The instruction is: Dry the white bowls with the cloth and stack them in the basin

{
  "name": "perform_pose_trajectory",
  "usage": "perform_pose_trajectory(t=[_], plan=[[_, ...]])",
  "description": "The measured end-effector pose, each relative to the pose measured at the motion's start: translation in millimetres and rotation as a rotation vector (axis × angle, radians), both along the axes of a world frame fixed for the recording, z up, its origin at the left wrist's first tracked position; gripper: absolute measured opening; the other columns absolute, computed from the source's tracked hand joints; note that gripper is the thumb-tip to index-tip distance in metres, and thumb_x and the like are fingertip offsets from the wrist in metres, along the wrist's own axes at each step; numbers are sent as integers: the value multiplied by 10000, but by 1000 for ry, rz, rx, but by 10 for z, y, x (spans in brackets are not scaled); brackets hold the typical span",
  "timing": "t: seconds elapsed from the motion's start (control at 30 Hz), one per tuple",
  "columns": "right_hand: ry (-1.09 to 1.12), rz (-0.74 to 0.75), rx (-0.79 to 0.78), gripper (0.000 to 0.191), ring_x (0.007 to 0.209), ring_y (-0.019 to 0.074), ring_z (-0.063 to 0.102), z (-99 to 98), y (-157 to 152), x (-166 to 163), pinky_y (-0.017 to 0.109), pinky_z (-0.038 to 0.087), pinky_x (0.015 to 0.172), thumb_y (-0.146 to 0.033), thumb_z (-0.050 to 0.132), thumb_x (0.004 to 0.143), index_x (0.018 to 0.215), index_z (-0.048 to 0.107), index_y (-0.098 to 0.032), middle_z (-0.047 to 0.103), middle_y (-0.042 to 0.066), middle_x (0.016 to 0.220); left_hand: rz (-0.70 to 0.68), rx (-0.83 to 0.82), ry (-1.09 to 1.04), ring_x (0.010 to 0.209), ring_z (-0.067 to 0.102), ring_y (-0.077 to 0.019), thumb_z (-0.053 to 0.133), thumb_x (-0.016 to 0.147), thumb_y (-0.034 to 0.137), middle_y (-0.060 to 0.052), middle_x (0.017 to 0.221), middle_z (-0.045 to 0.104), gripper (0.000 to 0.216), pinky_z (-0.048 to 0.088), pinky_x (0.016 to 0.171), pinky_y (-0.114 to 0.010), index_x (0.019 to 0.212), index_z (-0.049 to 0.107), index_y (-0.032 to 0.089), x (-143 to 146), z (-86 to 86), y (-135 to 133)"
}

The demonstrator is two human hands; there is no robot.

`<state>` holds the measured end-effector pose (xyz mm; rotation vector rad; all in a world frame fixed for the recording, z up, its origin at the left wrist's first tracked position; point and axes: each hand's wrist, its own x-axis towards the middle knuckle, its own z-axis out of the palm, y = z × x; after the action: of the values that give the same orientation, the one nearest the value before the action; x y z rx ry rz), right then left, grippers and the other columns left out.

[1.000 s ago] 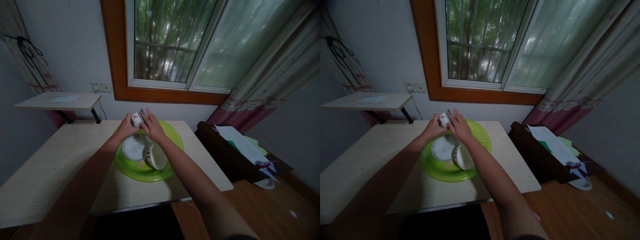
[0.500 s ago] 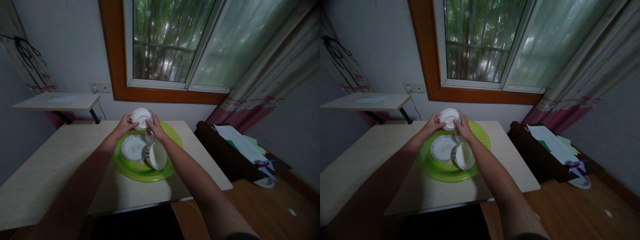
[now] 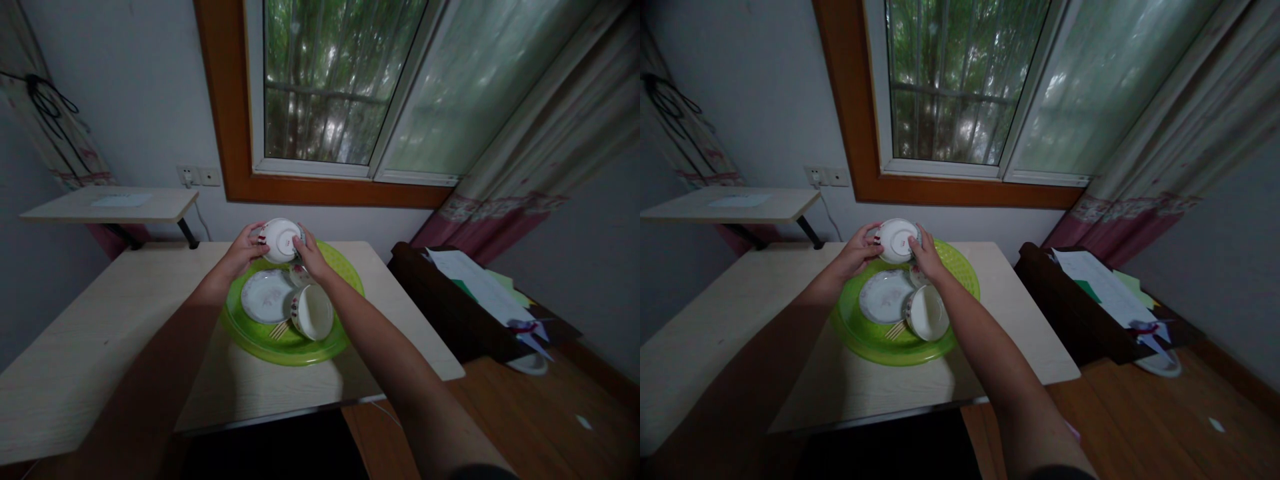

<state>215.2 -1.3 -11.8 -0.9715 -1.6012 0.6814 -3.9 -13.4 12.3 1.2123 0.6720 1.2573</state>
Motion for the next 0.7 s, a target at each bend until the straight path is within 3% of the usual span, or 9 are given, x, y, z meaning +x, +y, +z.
perform_pose_trajectory(t=[0.2,0.43,0.7], plan=[[-93,26,-11,778,1439,266,424,28,-42,-4,469,278,1242,-745,433,938,1493,490,-202,500,143,1515,47,-4,-78,843,684,-188,897,605,229,-72,1052,720,813,530,702,-263,1323,514,217,-55,11,22],[-259,12,82,605,1445,250,407,27,-52,14,505,268,1239,-609,302,1037,1466,538,-253,519,109,1499,169,15,-147,861,666,-153,885,609,221,-44,1050,700,649,518,735,-246,1167,553,225,-120,-12,81],[-352,-55,336,402,1305,255,488,135,-133,-89,457,420,1135,-349,459,1014,1317,655,-170,445,173,1430,220,-56,-160,830,651,-150,867,595,201,-31,997,697,616,516,747,-272,1096,509,227,-134,-9,98]])
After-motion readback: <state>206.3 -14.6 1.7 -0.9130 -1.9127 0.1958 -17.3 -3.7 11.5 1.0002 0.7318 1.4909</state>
